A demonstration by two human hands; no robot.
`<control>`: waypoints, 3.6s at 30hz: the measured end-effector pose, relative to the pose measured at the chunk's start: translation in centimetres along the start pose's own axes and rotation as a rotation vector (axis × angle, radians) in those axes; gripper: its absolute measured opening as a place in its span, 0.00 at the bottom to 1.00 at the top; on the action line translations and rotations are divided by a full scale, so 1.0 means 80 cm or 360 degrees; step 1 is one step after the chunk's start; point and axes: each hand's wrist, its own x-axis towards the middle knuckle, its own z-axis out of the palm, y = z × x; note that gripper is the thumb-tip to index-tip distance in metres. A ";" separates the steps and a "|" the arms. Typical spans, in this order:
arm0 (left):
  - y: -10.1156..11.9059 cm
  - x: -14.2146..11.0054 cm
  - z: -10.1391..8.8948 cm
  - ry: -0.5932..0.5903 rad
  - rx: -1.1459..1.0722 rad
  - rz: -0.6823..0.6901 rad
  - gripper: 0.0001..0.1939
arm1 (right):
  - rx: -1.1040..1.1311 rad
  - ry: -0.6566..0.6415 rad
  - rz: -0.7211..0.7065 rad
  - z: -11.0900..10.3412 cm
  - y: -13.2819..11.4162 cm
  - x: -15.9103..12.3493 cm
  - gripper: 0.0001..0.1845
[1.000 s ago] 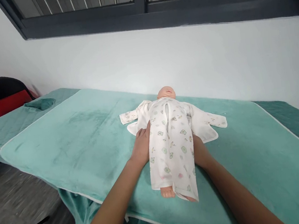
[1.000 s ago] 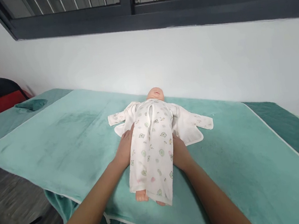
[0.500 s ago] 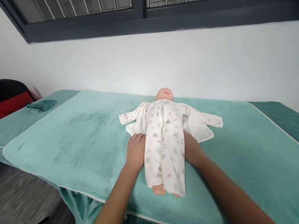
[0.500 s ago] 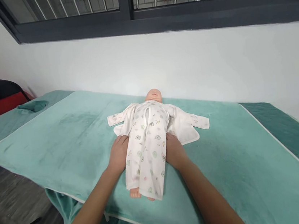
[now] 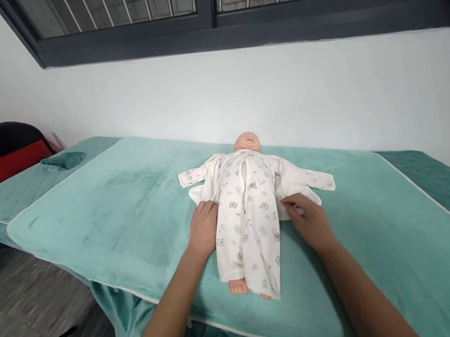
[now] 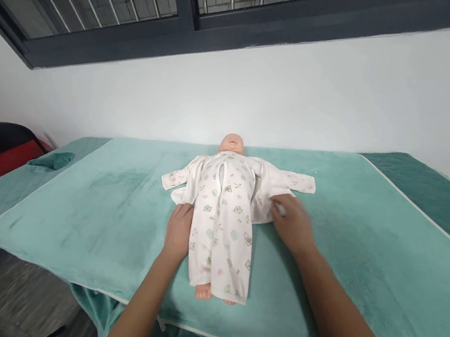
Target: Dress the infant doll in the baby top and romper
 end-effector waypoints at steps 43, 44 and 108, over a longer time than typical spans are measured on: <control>-0.022 0.008 0.020 0.0523 -0.0452 -0.0631 0.09 | 0.0060 -0.0503 -0.0292 -0.026 -0.055 -0.010 0.08; -0.023 0.008 0.021 0.0541 -0.0451 -0.0652 0.09 | 0.0073 -0.0492 -0.0294 -0.030 -0.054 -0.004 0.11; 0.062 0.036 -0.028 0.0255 -0.0723 0.0116 0.18 | 0.0264 -0.0186 -0.0630 0.049 -0.060 0.206 0.12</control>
